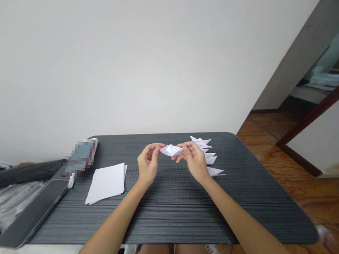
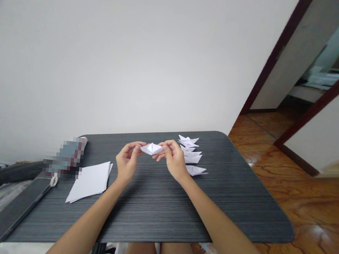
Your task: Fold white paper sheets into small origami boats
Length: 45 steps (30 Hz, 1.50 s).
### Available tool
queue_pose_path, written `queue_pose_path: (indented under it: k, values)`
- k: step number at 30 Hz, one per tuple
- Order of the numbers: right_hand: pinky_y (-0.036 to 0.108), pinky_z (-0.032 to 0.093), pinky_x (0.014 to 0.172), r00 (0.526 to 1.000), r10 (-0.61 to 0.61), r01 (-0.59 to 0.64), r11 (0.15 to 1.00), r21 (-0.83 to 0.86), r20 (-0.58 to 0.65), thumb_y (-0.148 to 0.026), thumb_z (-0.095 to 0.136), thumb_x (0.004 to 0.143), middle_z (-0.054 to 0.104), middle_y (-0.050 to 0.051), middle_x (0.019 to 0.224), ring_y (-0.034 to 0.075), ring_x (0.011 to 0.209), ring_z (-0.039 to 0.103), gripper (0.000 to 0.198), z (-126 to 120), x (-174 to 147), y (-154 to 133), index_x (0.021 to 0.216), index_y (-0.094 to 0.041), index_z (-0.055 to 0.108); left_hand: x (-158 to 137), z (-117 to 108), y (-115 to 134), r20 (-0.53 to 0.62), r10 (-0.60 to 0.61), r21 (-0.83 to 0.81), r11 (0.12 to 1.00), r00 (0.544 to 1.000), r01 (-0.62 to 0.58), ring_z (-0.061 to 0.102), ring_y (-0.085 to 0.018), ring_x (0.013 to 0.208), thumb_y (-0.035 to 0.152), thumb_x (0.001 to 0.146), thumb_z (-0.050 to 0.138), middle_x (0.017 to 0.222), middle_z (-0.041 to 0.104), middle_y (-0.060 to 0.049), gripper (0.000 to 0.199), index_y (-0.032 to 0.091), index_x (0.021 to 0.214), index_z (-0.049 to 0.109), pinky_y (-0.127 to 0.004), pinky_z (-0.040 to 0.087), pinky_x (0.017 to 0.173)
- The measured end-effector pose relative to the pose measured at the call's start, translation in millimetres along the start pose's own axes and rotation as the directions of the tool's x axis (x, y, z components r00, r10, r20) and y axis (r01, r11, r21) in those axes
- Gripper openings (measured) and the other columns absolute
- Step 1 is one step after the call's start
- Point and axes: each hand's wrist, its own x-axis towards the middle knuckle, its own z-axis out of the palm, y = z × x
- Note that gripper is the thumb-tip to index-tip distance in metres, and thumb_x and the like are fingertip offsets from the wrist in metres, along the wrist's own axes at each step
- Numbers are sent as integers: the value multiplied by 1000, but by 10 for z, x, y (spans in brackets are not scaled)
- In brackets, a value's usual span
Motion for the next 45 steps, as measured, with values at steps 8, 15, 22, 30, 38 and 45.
queue_pose_path:
  k: [8,15,22,30,38,45]
  values:
    - [24,48,49,993,-119,117,964,-241,7,-37,41,82,59,3,84,9,51,57,18,-74,-7,38,83,-19,44,74,-104,21,447,186,118,957,875,-263,53,-19,98,23,73,57,114,48,-12,38,19,109,44,-34,49,78]
    - [25,45,54,981,-142,186,879,-438,133,-34,38,84,56,1,70,10,52,55,18,-100,-43,-16,83,-19,47,133,-226,81,665,295,368,669,686,-645,47,-19,105,18,78,51,130,27,-10,35,27,111,45,-39,44,85]
    - [24,45,54,984,-112,163,886,-434,141,-36,38,84,57,2,71,10,53,54,20,-121,-32,-19,85,-19,48,141,-219,84,640,270,357,725,720,-589,54,-16,92,20,78,50,103,53,-9,9,17,85,54,-31,45,78]
    - [27,48,62,929,-160,296,863,-409,335,-18,38,82,54,6,94,11,65,56,22,-169,-8,-101,103,-21,46,163,-229,53,541,238,356,804,807,-476,55,-16,92,22,75,55,103,57,-10,8,15,77,59,-29,43,80]
    - [34,44,82,798,-171,531,652,-541,577,-11,46,77,40,8,120,16,91,52,46,-204,-40,-224,119,-29,41,170,-240,51,616,234,314,803,752,-507,55,-15,89,20,77,52,94,59,-8,9,16,80,59,-27,43,77]
    - [37,41,88,827,-130,464,707,-534,547,-19,55,74,41,10,119,21,108,44,48,-192,-42,-272,120,-24,40,177,-255,72,682,158,334,801,714,-496,55,-14,83,21,79,48,93,58,-8,11,16,79,58,-26,44,72]
